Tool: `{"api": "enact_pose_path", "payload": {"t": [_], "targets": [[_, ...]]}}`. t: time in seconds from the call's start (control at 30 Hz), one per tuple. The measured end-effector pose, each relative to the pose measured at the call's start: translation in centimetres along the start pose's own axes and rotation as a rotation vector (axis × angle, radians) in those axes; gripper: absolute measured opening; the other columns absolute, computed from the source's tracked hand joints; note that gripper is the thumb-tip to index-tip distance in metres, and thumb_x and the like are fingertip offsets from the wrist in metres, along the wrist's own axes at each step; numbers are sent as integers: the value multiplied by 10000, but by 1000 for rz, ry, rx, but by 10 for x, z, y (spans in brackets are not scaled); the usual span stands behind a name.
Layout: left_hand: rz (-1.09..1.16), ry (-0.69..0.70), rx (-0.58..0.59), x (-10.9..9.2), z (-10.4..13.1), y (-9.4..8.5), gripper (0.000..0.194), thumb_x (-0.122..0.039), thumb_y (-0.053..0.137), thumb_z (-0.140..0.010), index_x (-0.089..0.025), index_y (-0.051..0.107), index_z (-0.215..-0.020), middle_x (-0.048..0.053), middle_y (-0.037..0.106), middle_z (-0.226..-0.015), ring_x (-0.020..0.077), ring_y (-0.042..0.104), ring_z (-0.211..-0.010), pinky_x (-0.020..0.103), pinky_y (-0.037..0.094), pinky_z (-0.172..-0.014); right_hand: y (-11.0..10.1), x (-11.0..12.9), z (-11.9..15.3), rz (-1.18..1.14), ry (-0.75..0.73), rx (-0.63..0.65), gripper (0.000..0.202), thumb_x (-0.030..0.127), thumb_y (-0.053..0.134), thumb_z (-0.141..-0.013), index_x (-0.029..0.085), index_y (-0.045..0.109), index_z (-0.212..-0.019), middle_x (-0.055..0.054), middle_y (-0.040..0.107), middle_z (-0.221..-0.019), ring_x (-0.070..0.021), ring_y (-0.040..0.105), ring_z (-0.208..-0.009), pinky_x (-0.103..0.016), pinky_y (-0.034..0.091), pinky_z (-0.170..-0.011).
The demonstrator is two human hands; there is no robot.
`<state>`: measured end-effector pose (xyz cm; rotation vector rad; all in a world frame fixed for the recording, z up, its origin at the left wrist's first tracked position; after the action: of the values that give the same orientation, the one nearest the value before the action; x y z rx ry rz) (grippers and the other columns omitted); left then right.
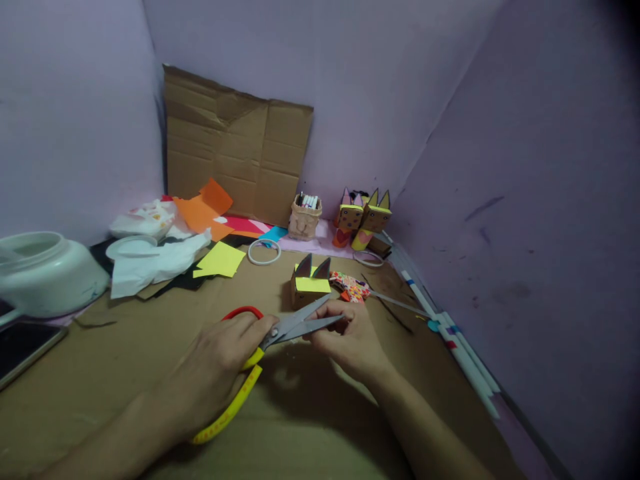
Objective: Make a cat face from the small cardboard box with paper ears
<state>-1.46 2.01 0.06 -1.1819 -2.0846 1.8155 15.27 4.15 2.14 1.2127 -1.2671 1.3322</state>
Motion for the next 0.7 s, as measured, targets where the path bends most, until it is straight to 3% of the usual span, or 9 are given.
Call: {"api": "enact_pose_path", "payload": {"t": [0.13,0.33,0.7], "targets": [[-1,20,-13,-2,0,-1,482,-81,435,-749,-238,545,-1192,49,619,-937,222,576,-836,290,466,-717,-1,0,0,2,-3,-2,97,193,561,-492,194,658,-498,40,578,-467,-84,457,-437,-211,366,-438],[2,-29,83,-1,-1,3,534,-55,427,-716,-231,514,-1213,55,602,-959,240,564,-870,326,459,-746,-2,-1,0,30,-23,-1,92,194,560,-497,192,651,-508,36,570,-483,-89,466,-448,-216,377,-442],[-4,19,13,-2,1,0,502,-69,438,-731,-238,530,-1195,43,621,-932,220,579,-842,289,457,-721,-1,-2,0,53,-36,18,99,201,557,-518,185,654,-525,30,569,-493,-87,458,-450,-212,359,-431]]}}
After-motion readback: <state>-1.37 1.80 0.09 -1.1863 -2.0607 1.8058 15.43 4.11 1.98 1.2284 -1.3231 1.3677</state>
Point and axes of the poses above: each hand's wrist, its own z-axis away from the middle knuckle, its own y-axis out of the palm, x = y × z, the point moved 6 cm from there along -z, towards the middle knuckle
